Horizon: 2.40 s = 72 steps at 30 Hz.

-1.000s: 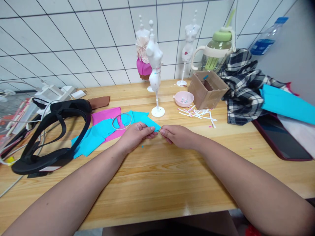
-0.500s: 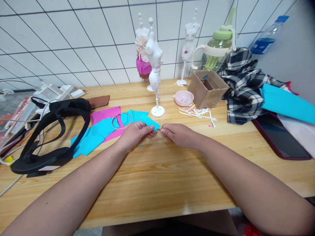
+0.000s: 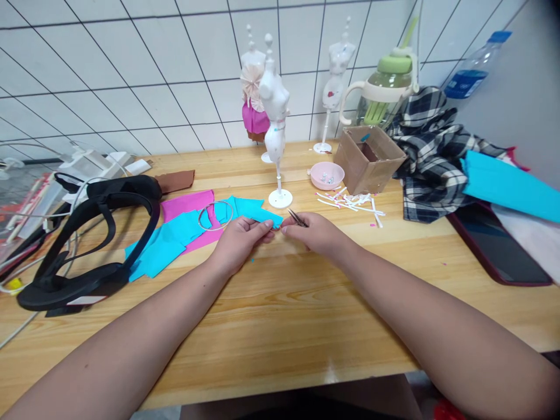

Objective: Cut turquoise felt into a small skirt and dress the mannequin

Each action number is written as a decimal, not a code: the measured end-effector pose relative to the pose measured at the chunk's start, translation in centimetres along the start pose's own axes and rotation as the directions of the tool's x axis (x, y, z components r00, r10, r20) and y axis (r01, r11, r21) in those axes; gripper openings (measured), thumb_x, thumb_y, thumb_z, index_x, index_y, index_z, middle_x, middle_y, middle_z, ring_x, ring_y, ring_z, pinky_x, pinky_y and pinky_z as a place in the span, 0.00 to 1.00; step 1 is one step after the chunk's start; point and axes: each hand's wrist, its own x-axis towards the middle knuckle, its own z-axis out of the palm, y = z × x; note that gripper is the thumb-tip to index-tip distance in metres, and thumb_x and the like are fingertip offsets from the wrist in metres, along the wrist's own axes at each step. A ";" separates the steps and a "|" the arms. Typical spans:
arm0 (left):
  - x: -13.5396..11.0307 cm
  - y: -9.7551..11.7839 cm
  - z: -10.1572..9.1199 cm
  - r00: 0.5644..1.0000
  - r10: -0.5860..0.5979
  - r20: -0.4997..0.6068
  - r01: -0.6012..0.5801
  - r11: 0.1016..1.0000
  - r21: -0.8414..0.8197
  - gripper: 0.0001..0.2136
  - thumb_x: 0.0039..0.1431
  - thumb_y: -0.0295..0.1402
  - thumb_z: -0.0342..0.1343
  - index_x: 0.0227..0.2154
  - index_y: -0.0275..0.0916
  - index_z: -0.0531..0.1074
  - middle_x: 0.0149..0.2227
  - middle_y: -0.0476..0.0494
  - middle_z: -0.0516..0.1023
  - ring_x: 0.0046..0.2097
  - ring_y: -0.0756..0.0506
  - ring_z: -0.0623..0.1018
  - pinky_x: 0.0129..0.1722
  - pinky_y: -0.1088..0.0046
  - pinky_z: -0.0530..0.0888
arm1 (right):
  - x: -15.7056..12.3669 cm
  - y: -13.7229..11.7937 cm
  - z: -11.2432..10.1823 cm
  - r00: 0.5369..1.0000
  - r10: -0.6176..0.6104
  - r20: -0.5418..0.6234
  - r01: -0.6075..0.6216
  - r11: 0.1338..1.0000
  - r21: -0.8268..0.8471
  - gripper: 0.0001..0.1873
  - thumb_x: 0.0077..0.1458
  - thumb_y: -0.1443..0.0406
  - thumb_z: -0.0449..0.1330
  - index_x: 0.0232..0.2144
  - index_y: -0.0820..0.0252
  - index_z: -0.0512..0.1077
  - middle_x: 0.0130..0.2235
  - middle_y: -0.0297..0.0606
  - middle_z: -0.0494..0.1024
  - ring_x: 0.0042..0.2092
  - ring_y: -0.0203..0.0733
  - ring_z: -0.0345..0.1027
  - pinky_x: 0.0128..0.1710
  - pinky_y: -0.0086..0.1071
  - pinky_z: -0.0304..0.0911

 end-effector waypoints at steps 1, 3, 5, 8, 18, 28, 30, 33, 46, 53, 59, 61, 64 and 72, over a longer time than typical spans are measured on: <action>-0.1 0.0 0.1 1.000 0.007 0.007 -0.007 1.000 0.023 0.14 0.45 0.41 0.70 0.27 0.35 0.78 0.28 0.45 0.81 0.32 0.49 0.78 0.37 0.73 0.73 | 0.0 0.0 0.1 1.000 0.004 -0.006 -0.003 0.999 0.046 0.13 0.49 0.56 0.61 0.32 0.58 0.71 0.25 0.27 0.64 0.28 0.33 0.58 0.26 0.27 0.53; -0.3 0.0 0.2 0.999 0.017 0.030 -0.018 0.999 0.051 0.14 0.46 0.42 0.69 0.28 0.35 0.78 0.28 0.45 0.81 0.32 0.48 0.78 0.37 0.72 0.73 | 0.0 0.2 0.4 0.999 0.001 -0.034 0.002 0.997 0.077 0.14 0.46 0.55 0.63 0.32 0.58 0.70 0.24 0.26 0.63 0.27 0.33 0.57 0.25 0.26 0.52; -0.5 0.2 0.4 0.999 0.030 0.040 -0.032 0.997 0.068 0.14 0.46 0.42 0.69 0.29 0.35 0.78 0.29 0.45 0.81 0.32 0.48 0.77 0.36 0.73 0.72 | 0.1 0.5 0.6 0.998 -0.014 -0.064 0.018 0.997 0.070 0.14 0.45 0.57 0.65 0.32 0.58 0.69 0.23 0.25 0.62 0.26 0.32 0.56 0.24 0.26 0.51; -0.7 0.4 0.6 0.999 0.044 0.031 -0.047 0.994 0.096 0.14 0.46 0.42 0.69 0.28 0.36 0.78 0.28 0.45 0.81 0.31 0.48 0.77 0.34 0.73 0.71 | 0.2 0.7 0.7 0.999 -0.040 -0.035 0.043 0.995 0.088 0.12 0.47 0.59 0.64 0.32 0.58 0.69 0.22 0.24 0.61 0.25 0.32 0.55 0.23 0.26 0.51; 0.0 0.5 0.1 1.000 -0.014 -0.021 0.011 0.993 -0.121 0.14 0.42 0.39 0.72 0.27 0.33 0.79 0.29 0.43 0.82 0.31 0.50 0.77 0.37 0.75 0.73 | 0.1 0.4 0.3 0.999 -0.044 -0.015 0.042 0.994 -0.105 0.09 0.57 0.58 0.57 0.34 0.58 0.68 0.23 0.26 0.62 0.26 0.34 0.57 0.26 0.28 0.52; 0.0 0.8 -0.1 0.999 -0.047 -0.012 0.043 0.969 -0.244 0.12 0.43 0.36 0.72 0.23 0.33 0.77 0.28 0.44 0.82 0.29 0.53 0.76 0.34 0.78 0.74 | -0.9 0.2 1.0 0.963 -0.177 0.204 0.167 0.984 0.065 0.07 0.65 0.62 0.47 0.33 0.55 0.57 0.25 0.29 0.71 0.29 0.35 0.65 0.31 0.29 0.59; 0.0 0.8 -0.1 0.999 -0.049 -0.011 0.044 0.967 -0.251 0.12 0.43 0.36 0.72 0.22 0.34 0.76 0.28 0.44 0.81 0.29 0.53 0.76 0.34 0.78 0.74 | -0.9 0.1 0.9 0.971 -0.164 0.174 0.164 0.986 0.015 0.10 0.65 0.58 0.48 0.32 0.55 0.59 0.24 0.28 0.68 0.27 0.35 0.63 0.28 0.28 0.57; 0.1 0.8 -0.2 0.998 -0.057 -0.018 0.050 0.964 -0.262 0.12 0.43 0.35 0.72 0.22 0.34 0.76 0.28 0.44 0.82 0.29 0.53 0.76 0.33 0.78 0.74 | -0.8 0.0 0.9 0.990 -0.112 0.091 0.112 0.994 0.004 0.16 0.66 0.57 0.43 0.30 0.57 0.63 0.24 0.29 0.63 0.27 0.35 0.59 0.27 0.28 0.56; -0.2 1.0 -0.1 0.998 -0.063 -0.028 0.052 0.957 -0.286 0.10 0.43 0.33 0.71 0.22 0.33 0.76 0.24 0.47 0.77 0.28 0.53 0.75 0.35 0.76 0.72 | -0.8 1.0 1.1 0.933 -0.283 0.221 0.321 0.933 -0.163 0.11 0.68 0.59 0.44 0.34 0.55 0.59 0.30 0.30 0.79 0.24 0.30 0.66 0.29 0.27 0.57; -0.1 0.9 -0.2 0.998 -0.060 0.009 0.061 0.965 -0.257 0.10 0.44 0.33 0.71 0.24 0.32 0.78 0.24 0.47 0.77 0.28 0.53 0.74 0.35 0.77 0.72 | -0.6 1.2 1.2 0.934 -0.272 0.232 0.306 0.944 -0.122 0.10 0.68 0.58 0.43 0.36 0.55 0.57 0.37 0.31 0.81 0.21 0.29 0.66 0.28 0.28 0.59; 0.0 0.9 -0.2 0.998 -0.061 -0.011 0.056 0.960 -0.274 0.11 0.44 0.33 0.71 0.22 0.32 0.76 0.24 0.47 0.77 0.28 0.53 0.74 0.35 0.77 0.72 | -0.7 1.1 1.2 0.928 -0.295 0.227 0.334 0.929 -0.159 0.10 0.68 0.58 0.44 0.36 0.55 0.59 0.36 0.32 0.80 0.26 0.31 0.68 0.30 0.28 0.58; 0.0 0.9 -0.2 0.998 -0.062 -0.014 0.056 0.959 -0.276 0.11 0.44 0.33 0.71 0.22 0.33 0.76 0.24 0.47 0.77 0.28 0.53 0.74 0.35 0.77 0.72 | -0.8 1.1 1.3 0.927 -0.299 0.226 0.339 0.926 -0.165 0.10 0.68 0.58 0.44 0.37 0.55 0.59 0.35 0.32 0.80 0.27 0.31 0.69 0.30 0.28 0.57; 0.0 0.9 -0.2 0.998 -0.057 -0.006 0.054 0.963 -0.264 0.11 0.44 0.33 0.71 0.22 0.32 0.76 0.24 0.46 0.77 0.29 0.53 0.74 0.35 0.76 0.72 | -0.8 1.0 1.3 0.926 -0.306 0.222 0.345 0.924 -0.167 0.10 0.68 0.58 0.44 0.38 0.55 0.60 0.35 0.31 0.80 0.27 0.31 0.68 0.30 0.28 0.57; 0.0 0.9 -0.1 0.998 -0.056 0.004 0.055 0.971 -0.234 0.10 0.44 0.34 0.71 0.24 0.32 0.77 0.25 0.46 0.78 0.29 0.53 0.75 0.35 0.76 0.72 | -0.6 1.1 1.2 0.931 -0.287 0.224 0.324 0.935 -0.146 0.09 0.68 0.60 0.44 0.35 0.55 0.58 0.32 0.29 0.79 0.23 0.30 0.66 0.29 0.28 0.57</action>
